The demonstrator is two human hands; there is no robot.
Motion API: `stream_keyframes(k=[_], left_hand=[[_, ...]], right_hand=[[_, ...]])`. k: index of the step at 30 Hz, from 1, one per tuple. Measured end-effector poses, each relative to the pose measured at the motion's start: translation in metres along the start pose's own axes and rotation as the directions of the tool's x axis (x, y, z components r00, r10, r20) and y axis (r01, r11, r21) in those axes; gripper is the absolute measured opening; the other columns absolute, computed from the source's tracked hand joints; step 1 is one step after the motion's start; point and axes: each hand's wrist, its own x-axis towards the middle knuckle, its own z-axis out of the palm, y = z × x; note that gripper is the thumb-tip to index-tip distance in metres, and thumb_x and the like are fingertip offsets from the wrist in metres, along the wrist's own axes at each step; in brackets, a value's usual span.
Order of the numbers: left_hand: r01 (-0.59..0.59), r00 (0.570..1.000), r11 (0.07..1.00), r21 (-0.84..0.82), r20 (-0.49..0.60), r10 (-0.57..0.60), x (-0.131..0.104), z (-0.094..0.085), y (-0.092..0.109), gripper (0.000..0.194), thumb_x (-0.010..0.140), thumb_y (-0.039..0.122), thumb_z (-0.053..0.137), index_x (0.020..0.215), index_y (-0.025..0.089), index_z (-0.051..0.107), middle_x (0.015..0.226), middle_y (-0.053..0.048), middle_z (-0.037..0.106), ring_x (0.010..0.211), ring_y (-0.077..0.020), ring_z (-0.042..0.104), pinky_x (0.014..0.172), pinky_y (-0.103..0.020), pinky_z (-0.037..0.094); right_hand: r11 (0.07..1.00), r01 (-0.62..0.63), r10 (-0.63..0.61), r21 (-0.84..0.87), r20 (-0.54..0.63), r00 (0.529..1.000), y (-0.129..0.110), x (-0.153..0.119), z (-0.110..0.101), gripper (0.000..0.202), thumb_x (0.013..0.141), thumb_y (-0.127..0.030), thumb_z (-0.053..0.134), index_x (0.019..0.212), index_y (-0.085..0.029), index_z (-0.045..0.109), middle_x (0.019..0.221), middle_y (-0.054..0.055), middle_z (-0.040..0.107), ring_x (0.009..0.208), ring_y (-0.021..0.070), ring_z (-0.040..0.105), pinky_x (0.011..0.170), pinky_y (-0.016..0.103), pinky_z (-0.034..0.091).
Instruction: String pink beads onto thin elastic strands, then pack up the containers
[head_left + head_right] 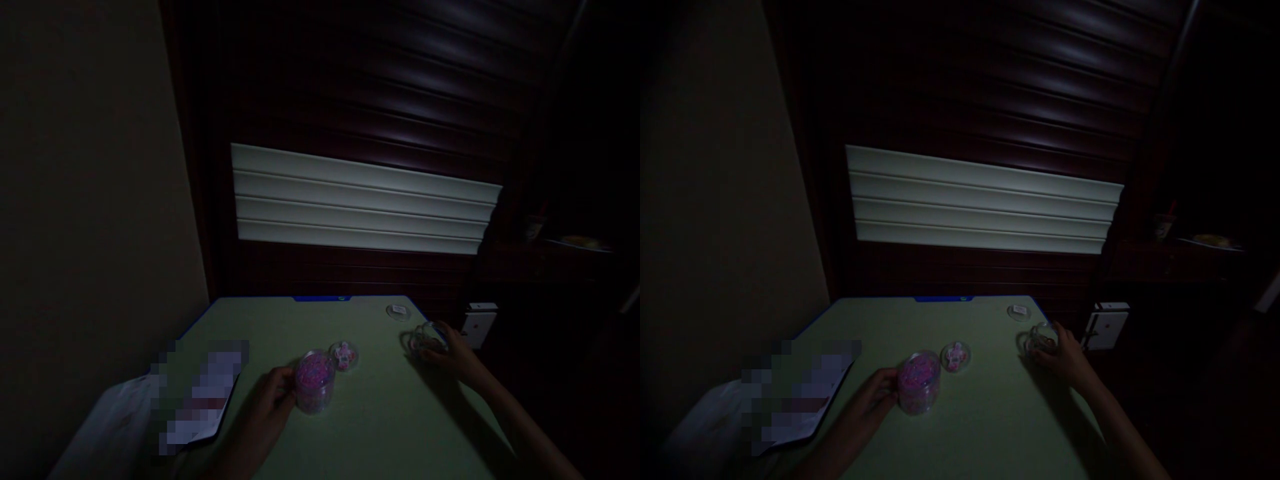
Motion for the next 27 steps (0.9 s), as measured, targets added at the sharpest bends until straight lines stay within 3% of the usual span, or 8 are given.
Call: stream_keyframes(k=[5, 14, 19, 27], left_hand=[[-0.012, 1.000, 1.000, -0.002, -0.001, 0.012, 0.001, 0.001, -0.001, 0.019, 0.077, 0.026, 0.049, 0.094, 0.018, 0.054, 0.093, -0.007, 0.062, 0.087, -0.0199, 0.060, 0.077, -0.032, 0.048], [-0.013, 1.000, 1.000, 0.010, 0.022, 0.012, 0.001, 0.001, -0.002, 0.020, 0.079, 0.027, 0.047, 0.096, 0.019, 0.052, 0.095, -0.006, 0.061, 0.090, -0.0192, 0.058, 0.079, -0.032, 0.046], [-0.009, 1.000, 1.000, 0.001, -0.015, 0.009, 0.002, 0.001, -0.006, 0.021, 0.076, 0.026, 0.050, 0.094, 0.018, 0.054, 0.093, -0.007, 0.062, 0.087, -0.0198, 0.059, 0.077, -0.032, 0.047], [0.003, 1.000, 1.000, 0.001, -0.008, -0.003, 0.002, 0.002, -0.007, 0.021, 0.077, 0.028, 0.050, 0.095, 0.019, 0.055, 0.093, -0.007, 0.062, 0.086, -0.0192, 0.060, 0.077, -0.031, 0.048]], right_hand=[[0.998, 0.030, -0.031, 0.056, 0.029, 0.999, -0.023, -0.008, -0.004, 0.076, 0.065, -0.051, 0.061, 0.127, -0.013, 0.037, 0.121, 0.016, 0.049, 0.110, 0.0299, 0.047, 0.090, 0.042, 0.039], [0.944, 0.131, -0.227, 0.304, 0.304, 0.925, -0.102, -0.038, -0.009, 0.081, 0.067, -0.044, 0.065, 0.133, -0.016, 0.028, 0.134, 0.014, 0.035, 0.122, 0.0259, 0.035, 0.101, 0.041, 0.029], [0.939, 0.146, -0.255, 0.312, 0.344, 0.904, -0.113, -0.041, -0.008, 0.083, 0.066, -0.044, 0.066, 0.134, -0.014, 0.028, 0.135, 0.014, 0.033, 0.123, 0.0244, 0.033, 0.102, 0.039, 0.028], [0.931, 0.180, -0.295, 0.318, 0.366, 0.882, -0.111, -0.046, -0.005, 0.085, 0.066, -0.046, 0.066, 0.135, -0.016, 0.026, 0.137, 0.015, 0.032, 0.124, 0.0257, 0.031, 0.104, 0.041, 0.025]])
